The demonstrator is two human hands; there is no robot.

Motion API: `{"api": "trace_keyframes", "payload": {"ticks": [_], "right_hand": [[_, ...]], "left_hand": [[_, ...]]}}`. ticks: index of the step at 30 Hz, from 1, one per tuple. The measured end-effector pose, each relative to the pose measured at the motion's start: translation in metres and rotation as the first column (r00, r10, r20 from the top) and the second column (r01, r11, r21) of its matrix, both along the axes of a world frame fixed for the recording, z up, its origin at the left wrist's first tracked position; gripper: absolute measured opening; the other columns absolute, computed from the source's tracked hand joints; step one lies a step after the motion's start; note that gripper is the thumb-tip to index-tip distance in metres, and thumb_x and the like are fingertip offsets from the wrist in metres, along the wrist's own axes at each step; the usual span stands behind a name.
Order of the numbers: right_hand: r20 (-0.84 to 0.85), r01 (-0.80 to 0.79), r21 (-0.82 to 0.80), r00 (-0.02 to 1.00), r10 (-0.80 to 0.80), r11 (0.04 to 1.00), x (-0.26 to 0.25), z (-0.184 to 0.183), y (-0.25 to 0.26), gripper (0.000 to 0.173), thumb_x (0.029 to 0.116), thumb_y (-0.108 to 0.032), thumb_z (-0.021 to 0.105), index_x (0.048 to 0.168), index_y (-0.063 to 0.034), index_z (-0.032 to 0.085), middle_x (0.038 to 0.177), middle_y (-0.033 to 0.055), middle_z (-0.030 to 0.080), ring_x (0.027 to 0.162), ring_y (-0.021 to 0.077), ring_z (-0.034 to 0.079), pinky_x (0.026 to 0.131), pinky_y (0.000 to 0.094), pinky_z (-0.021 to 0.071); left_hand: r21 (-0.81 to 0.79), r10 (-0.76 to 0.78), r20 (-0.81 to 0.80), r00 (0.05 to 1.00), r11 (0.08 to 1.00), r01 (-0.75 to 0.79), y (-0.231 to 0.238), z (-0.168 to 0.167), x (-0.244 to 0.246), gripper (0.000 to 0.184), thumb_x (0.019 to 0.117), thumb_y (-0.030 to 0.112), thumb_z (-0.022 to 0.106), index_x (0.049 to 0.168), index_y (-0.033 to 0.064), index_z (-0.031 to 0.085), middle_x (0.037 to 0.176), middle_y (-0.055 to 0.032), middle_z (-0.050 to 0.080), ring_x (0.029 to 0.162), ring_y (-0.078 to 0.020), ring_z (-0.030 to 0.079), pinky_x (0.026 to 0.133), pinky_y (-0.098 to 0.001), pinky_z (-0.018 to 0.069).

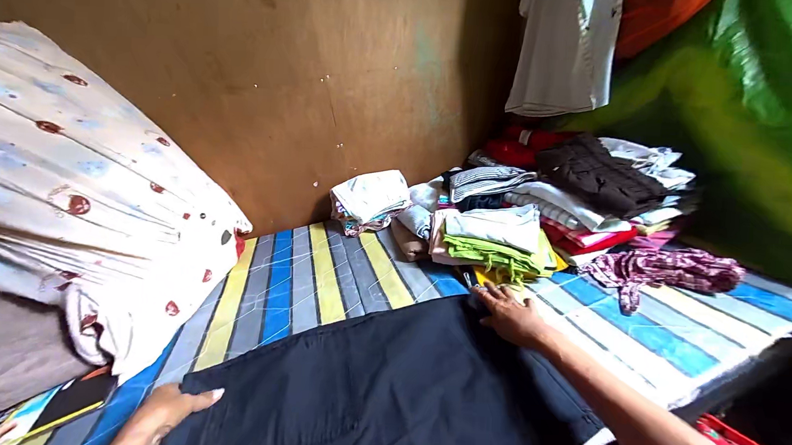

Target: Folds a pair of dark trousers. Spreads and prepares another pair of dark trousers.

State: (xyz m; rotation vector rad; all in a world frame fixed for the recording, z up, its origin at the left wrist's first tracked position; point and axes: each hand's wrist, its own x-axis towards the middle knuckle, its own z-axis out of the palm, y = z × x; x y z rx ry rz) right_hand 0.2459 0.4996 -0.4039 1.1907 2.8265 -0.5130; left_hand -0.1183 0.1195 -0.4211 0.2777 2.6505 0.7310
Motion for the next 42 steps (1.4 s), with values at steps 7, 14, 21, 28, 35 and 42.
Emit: {"api": "trace_keyframes", "payload": {"ticks": [7,14,21,28,35,42], "right_hand": [[0.174,-0.031,-0.049,0.984,0.039,0.998,-0.028,0.021,0.034,0.053,0.0884,-0.017,0.081,0.137,-0.0092,0.063,0.135,0.0243,0.062,0.132,0.0471,0.051,0.105,0.0733,0.0338],[-0.101,-0.145,0.192,0.981,0.167,0.971,0.002,0.092,0.031,0.02,0.0941,-0.007,0.073,0.109,0.006,0.071,0.103,0.0295,0.069,0.104,0.0484,0.065,0.092,0.0661,0.0467],[-0.478,-0.029,0.611,0.782,0.399,0.791,0.072,0.142,0.002,0.025,0.0777,0.009,0.078,0.099,0.0029,0.066,0.076,0.0212,0.065,0.067,0.0419,0.065,0.059,0.0642,0.0484],[-0.238,-0.329,0.594,0.8,0.551,0.734,0.115,-0.032,-0.045,0.028,0.0739,0.016,0.067,0.092,-0.0027,0.078,0.087,0.0185,0.075,0.08,0.0423,0.073,0.069,0.0661,0.0526],[-0.165,-0.431,0.417,0.829,0.534,0.8,0.131,-0.027,-0.057,0.024,0.0849,0.016,0.059,0.098,0.0033,0.075,0.1,0.0266,0.074,0.094,0.0498,0.071,0.077,0.0675,0.0513],[0.194,-0.325,0.029,0.929,0.314,0.945,0.067,0.032,-0.077,0.026,0.1034,-0.013,0.059,0.124,-0.0063,0.072,0.128,0.0255,0.067,0.124,0.0506,0.058,0.1,0.0751,0.0365]], "left_hand": [[0.267,-0.065,0.027,0.997,0.962,0.056,-0.004,0.007,0.007,0.053,0.0885,0.004,0.077,0.135,-0.0058,0.054,0.131,-0.0257,0.06,0.121,-0.0304,0.06,0.104,-0.0462,0.0469],[0.601,0.044,-0.221,0.974,0.793,0.101,-0.001,0.079,0.009,0.067,0.0839,-0.008,0.076,0.143,-0.0076,0.045,0.133,-0.0284,0.058,0.121,-0.0359,0.059,0.102,-0.0543,0.0483],[0.77,0.066,-0.481,0.874,0.51,0.384,-0.048,0.147,0.008,0.041,0.0806,-0.023,0.058,0.113,0.0024,0.058,0.097,0.0033,0.067,0.082,-0.0007,0.064,0.074,-0.0217,0.0576],[0.247,-0.356,-0.655,0.667,0.733,0.634,-0.134,-0.021,0.031,0.017,0.0795,-0.014,0.063,0.079,-0.0024,0.076,0.102,-0.0186,0.075,0.111,-0.0374,0.067,0.103,-0.0545,0.0482],[0.027,-0.52,-0.297,0.801,0.834,0.551,-0.149,-0.005,0.05,0.03,0.0916,-0.014,0.054,0.098,-0.0012,0.08,0.117,-0.0179,0.074,0.125,-0.0384,0.061,0.114,-0.0524,0.0365],[-0.14,-0.541,-0.263,0.799,0.84,0.523,-0.053,0.055,0.037,0.031,0.1036,0.007,0.055,0.132,0.0012,0.065,0.126,-0.0228,0.068,0.119,-0.0384,0.064,0.107,-0.0541,0.0451]]}}
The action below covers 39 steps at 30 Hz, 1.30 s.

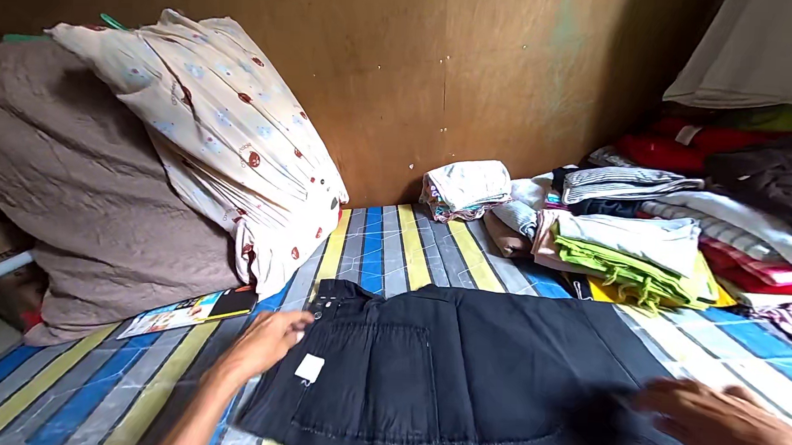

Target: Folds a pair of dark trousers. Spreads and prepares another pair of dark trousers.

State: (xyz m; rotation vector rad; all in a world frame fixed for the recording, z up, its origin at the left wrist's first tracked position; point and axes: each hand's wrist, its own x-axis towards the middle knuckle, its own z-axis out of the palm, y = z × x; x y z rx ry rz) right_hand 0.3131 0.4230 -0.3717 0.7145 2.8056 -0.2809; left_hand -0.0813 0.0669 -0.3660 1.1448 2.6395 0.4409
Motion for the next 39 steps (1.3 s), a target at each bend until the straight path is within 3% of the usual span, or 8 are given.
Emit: {"api": "trace_keyframes", "payload": {"ticks": [4,7,10,14,17,24,31,39], "right_hand": [[-0.422,0.052,0.106,0.907,-0.002,0.993,-0.059,-0.048,0.014,0.037,0.1041,-0.027,0.058,0.136,-0.0091,0.066,0.146,0.0253,0.056,0.138,0.0487,0.049,0.103,0.0758,0.0336],[-0.39,0.197,0.086,0.909,-0.149,0.977,-0.06,-0.084,0.042,0.054,0.1074,-0.044,0.043,0.153,-0.0156,0.05,0.162,0.0201,0.038,0.152,0.0489,0.027,0.107,0.0804,0.021],[-0.424,0.222,0.158,0.895,-0.137,0.962,-0.05,-0.101,0.055,0.067,0.1041,-0.057,0.03,0.153,-0.0163,0.051,0.163,0.016,0.04,0.151,0.0512,0.027,0.102,0.0831,0.0231],[-0.405,0.212,0.155,0.905,-0.133,0.965,-0.052,-0.1,0.05,0.067,0.1044,-0.055,0.032,0.154,-0.0138,0.049,0.163,0.0188,0.038,0.151,0.0539,0.024,0.103,0.084,0.02],[-0.354,0.19,0.127,0.926,-0.134,0.973,-0.05,-0.095,0.052,0.066,0.1054,-0.054,0.033,0.156,-0.0127,0.045,0.164,0.0216,0.034,0.151,0.0551,0.021,0.104,0.0845,0.0186],[-0.379,0.134,0.081,0.92,-0.094,0.988,-0.048,-0.103,0.063,0.071,0.1057,-0.053,0.034,0.155,-0.0026,0.044,0.163,0.0297,0.031,0.15,0.0604,0.018,0.108,0.0833,0.0155],[-0.416,0.106,0.128,0.908,-0.044,0.986,-0.045,-0.107,0.068,0.064,0.1064,-0.045,0.038,0.15,0.0008,0.049,0.16,0.0307,0.036,0.148,0.0609,0.023,0.109,0.0819,0.0165],[-0.405,0.135,0.083,0.91,-0.09,0.987,-0.048,-0.101,0.066,0.066,0.1058,-0.046,0.039,0.152,0.0014,0.046,0.16,0.0338,0.033,0.148,0.0623,0.02,0.109,0.0825,0.0146]], "left_hand": [[0.319,0.057,-0.191,0.98,0.948,0.007,0.073,-0.034,-0.032,0.036,0.0942,-0.007,0.062,0.129,0.0001,0.068,0.133,-0.0242,0.063,0.127,-0.0432,0.057,0.109,-0.0579,0.0425],[0.293,0.02,-0.25,0.968,0.954,0.056,0.107,-0.051,-0.051,0.038,0.0946,-0.002,0.064,0.132,0.0025,0.067,0.141,-0.0246,0.057,0.134,-0.0448,0.051,0.109,-0.061,0.0406],[0.38,0.077,-0.148,0.986,0.925,-0.015,0.112,-0.052,-0.067,0.035,0.1043,0.009,0.054,0.138,0.004,0.062,0.146,-0.023,0.054,0.139,-0.044,0.047,0.111,-0.0667,0.0344],[0.702,0.381,0.232,0.895,0.572,-0.425,0.075,-0.068,-0.094,0.04,0.1121,0.019,0.038,0.139,-0.0033,0.058,0.138,-0.0273,0.059,0.131,-0.0407,0.055,0.11,-0.0569,0.0392],[0.72,0.355,0.441,0.824,0.408,-0.561,0.062,-0.097,-0.108,0.038,0.1123,0.017,0.036,0.129,-0.0088,0.059,0.118,-0.0221,0.065,0.101,-0.024,0.064,0.089,-0.0385,0.0505],[0.287,0.294,0.239,0.926,0.889,-0.356,0.076,-0.079,-0.103,0.041,0.1075,0.028,0.053,0.132,-0.0035,0.064,0.128,-0.0278,0.064,0.126,-0.0417,0.058,0.111,-0.0594,0.0387],[0.647,0.113,0.461,0.88,0.636,-0.421,0.055,-0.082,-0.099,0.015,0.101,0.001,0.058,0.087,-0.0031,0.063,0.078,-0.0051,0.059,0.074,-0.011,0.054,0.074,-0.0311,0.0467],[0.587,0.068,0.472,0.879,0.72,-0.37,0.062,-0.077,-0.088,0.035,0.0916,-0.012,0.064,0.127,-0.0092,0.059,0.114,-0.0206,0.068,0.102,-0.0217,0.066,0.092,-0.0375,0.0524]]}}
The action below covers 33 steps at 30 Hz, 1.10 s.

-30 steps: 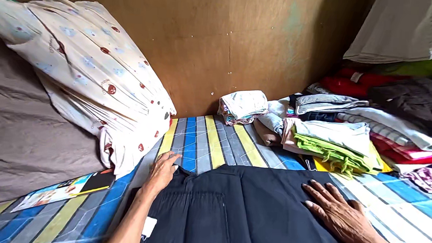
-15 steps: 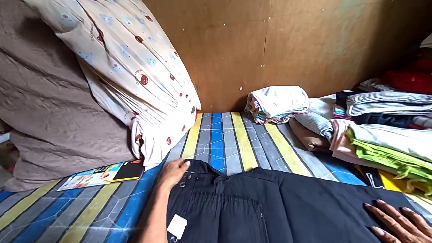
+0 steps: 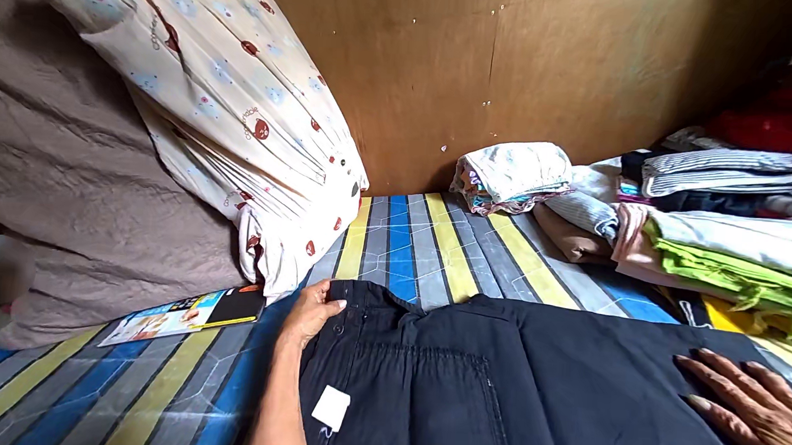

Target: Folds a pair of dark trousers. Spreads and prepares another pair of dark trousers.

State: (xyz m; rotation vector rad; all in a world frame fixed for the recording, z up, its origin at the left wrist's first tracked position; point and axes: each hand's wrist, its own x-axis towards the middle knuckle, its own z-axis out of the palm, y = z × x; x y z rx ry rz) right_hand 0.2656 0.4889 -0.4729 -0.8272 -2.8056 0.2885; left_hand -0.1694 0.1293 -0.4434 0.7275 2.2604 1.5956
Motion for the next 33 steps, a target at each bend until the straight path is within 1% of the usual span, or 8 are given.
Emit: {"api": "trace_keyframes", "payload": {"ticks": [2,4,7,10,14,20,23,33], "right_hand": [[-0.026,0.021,-0.005,0.999,-0.021,1.0,-0.022,0.019,-0.015,0.049,0.105,-0.029,0.053,0.144,0.0012,0.056,0.154,0.0355,0.04,0.146,0.0614,0.027,0.105,0.0863,0.0164],[-0.182,-0.052,0.124,0.981,0.074,0.991,-0.067,0.032,-0.038,0.032,0.0969,-0.017,0.068,0.125,-0.0003,0.071,0.137,0.0326,0.059,0.133,0.0592,0.048,0.096,0.0866,0.029],[-0.289,-0.262,0.049,0.92,0.264,0.964,-0.161,0.051,-0.09,0.023,0.0956,-0.013,0.069,0.116,-0.0042,0.076,0.118,0.0204,0.072,0.111,0.0407,0.069,0.093,0.0635,0.0528],[-0.238,-0.368,-0.276,0.921,0.308,0.888,-0.25,0.064,-0.142,0.029,0.1008,-0.015,0.062,0.124,0.0009,0.071,0.122,0.0225,0.07,0.118,0.0376,0.065,0.105,0.0526,0.0481],[-0.054,-0.292,-0.517,0.949,0.31,0.805,-0.324,0.056,-0.171,0.042,0.1022,-0.028,0.064,0.135,-0.0025,0.064,0.125,0.0227,0.068,0.121,0.0387,0.062,0.106,0.0597,0.042],[-0.132,-0.277,-0.471,0.961,0.243,0.838,-0.33,0.04,-0.183,0.023,0.1002,-0.022,0.066,0.111,-0.0028,0.074,0.108,0.0184,0.072,0.11,0.0337,0.064,0.1,0.0563,0.0411],[-0.19,-0.295,-0.446,0.954,0.233,0.845,-0.326,0.034,-0.183,0.023,0.1001,-0.022,0.066,0.111,-0.0036,0.074,0.106,0.017,0.073,0.109,0.0327,0.066,0.101,0.055,0.0425],[-0.256,-0.306,-0.469,0.945,0.204,0.829,-0.325,0.029,-0.181,0.021,0.0985,-0.019,0.068,0.11,-0.0028,0.074,0.103,0.0183,0.073,0.105,0.0347,0.067,0.099,0.0567,0.0445]], "left_hand": [[-0.089,0.025,-0.031,0.999,0.996,-0.028,0.006,-0.001,-0.002,0.036,0.087,-0.013,0.069,0.122,-0.0087,0.061,0.111,-0.0219,0.068,0.101,-0.0249,0.066,0.092,-0.0407,0.0524],[-0.19,0.042,-0.04,0.998,0.98,-0.049,0.007,0.0,-0.004,0.039,0.087,-0.009,0.072,0.125,-0.0063,0.062,0.113,-0.0222,0.067,0.104,-0.0279,0.066,0.094,-0.044,0.0519],[-0.375,0.069,-0.048,0.996,0.923,-0.082,0.0,0.013,-0.001,0.042,0.0945,0.001,0.068,0.135,-0.0042,0.059,0.126,-0.0247,0.063,0.114,-0.034,0.063,0.101,-0.0482,0.049],[-0.549,0.097,-0.072,0.993,0.827,-0.12,-0.014,0.025,0.002,0.033,0.0987,0.017,0.068,0.125,-0.0031,0.066,0.124,-0.0246,0.065,0.118,-0.036,0.061,0.104,-0.0517,0.0449],[-0.65,0.028,-0.043,0.999,0.758,-0.049,-0.022,0.031,0.008,0.039,0.1032,0.032,0.062,0.121,-0.0014,0.069,0.124,-0.0238,0.066,0.121,-0.0368,0.06,0.105,-0.0564,0.0419],[-0.601,0.083,0.005,0.997,0.797,-0.063,-0.021,0.029,0.015,0.033,0.0988,0.025,0.069,0.122,0.0016,0.069,0.123,-0.0199,0.067,0.122,-0.0348,0.057,0.106,-0.0624,0.0363],[-0.582,0.155,-0.021,0.988,0.801,-0.138,-0.014,0.028,0.02,0.033,0.1015,0.032,0.064,0.116,0.0032,0.072,0.123,-0.02,0.067,0.125,-0.036,0.056,0.109,-0.0671,0.0292],[-0.503,0.238,-0.038,0.971,0.835,-0.224,-0.016,0.036,0.025,0.019,0.0941,0.018,0.074,0.104,0.0021,0.075,0.111,-0.0193,0.07,0.115,-0.0353,0.059,0.102,-0.0652,0.0357]]}}
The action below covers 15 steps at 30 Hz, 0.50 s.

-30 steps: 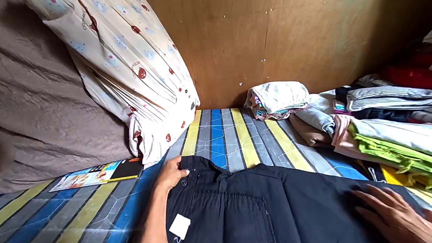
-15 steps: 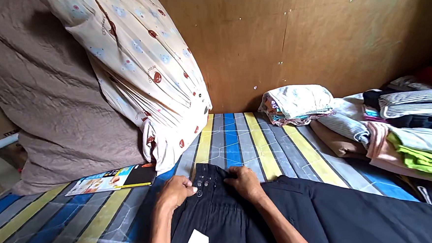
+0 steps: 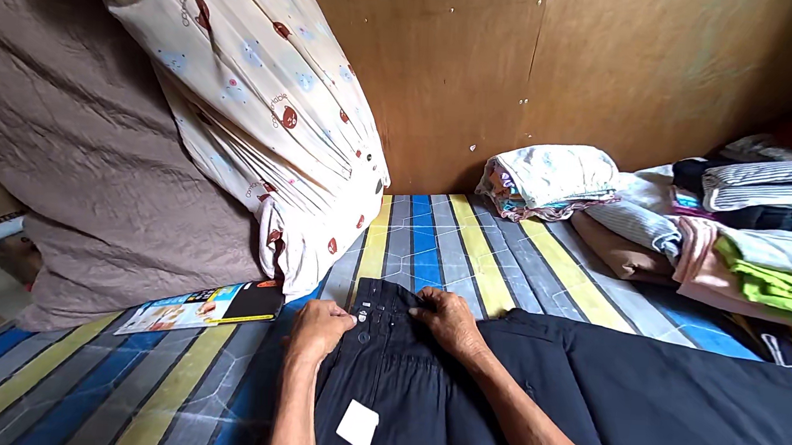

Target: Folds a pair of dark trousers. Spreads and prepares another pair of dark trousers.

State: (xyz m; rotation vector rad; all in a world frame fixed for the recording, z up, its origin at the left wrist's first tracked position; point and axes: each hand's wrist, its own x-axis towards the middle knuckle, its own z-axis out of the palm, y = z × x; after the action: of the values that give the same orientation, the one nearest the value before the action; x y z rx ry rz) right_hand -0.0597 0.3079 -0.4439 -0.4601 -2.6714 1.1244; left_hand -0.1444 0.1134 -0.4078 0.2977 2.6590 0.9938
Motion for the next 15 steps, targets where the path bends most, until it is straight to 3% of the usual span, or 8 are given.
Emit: {"api": "trace_keyframes", "payload": {"ticks": [6,10,15], "right_hand": [[0.011,-0.037,0.0,0.999,0.037,0.999,0.0,0.001,0.0,0.023,0.099,-0.019,0.068,0.115,-0.0029,0.071,0.103,0.0181,0.073,0.105,0.0342,0.066,0.1,0.057,0.0428],[0.06,-0.138,0.026,0.989,0.137,0.99,0.001,0.002,0.004,0.033,0.0968,-0.021,0.072,0.123,-0.0029,0.067,0.105,0.0185,0.072,0.106,0.0345,0.066,0.101,0.0586,0.0412],[-0.011,-0.031,0.05,0.999,0.032,0.998,0.001,0.0,-0.004,0.019,0.0976,-0.012,0.068,0.114,-0.0029,0.07,0.099,0.0188,0.072,0.101,0.0367,0.068,0.095,0.0581,0.0465]], "left_hand": [[-0.135,-0.033,-0.002,0.999,0.99,0.033,-0.002,0.01,0.006,0.029,0.0945,0.028,0.075,0.104,0.0008,0.074,0.108,-0.0204,0.07,0.109,-0.0356,0.062,0.096,-0.0592,0.0445],[-0.261,-0.113,0.105,0.988,0.956,0.137,-0.003,0.01,0.005,0.037,0.0959,0.035,0.073,0.107,0.0005,0.074,0.113,-0.0205,0.068,0.112,-0.0352,0.059,0.1,-0.0617,0.0389],[-0.324,-0.064,0.119,0.991,0.941,0.1,-0.001,0.011,0.006,0.035,0.0953,0.034,0.073,0.1,0.0,0.073,0.106,-0.019,0.067,0.105,-0.0325,0.059,0.096,-0.0599,0.0402]]}}
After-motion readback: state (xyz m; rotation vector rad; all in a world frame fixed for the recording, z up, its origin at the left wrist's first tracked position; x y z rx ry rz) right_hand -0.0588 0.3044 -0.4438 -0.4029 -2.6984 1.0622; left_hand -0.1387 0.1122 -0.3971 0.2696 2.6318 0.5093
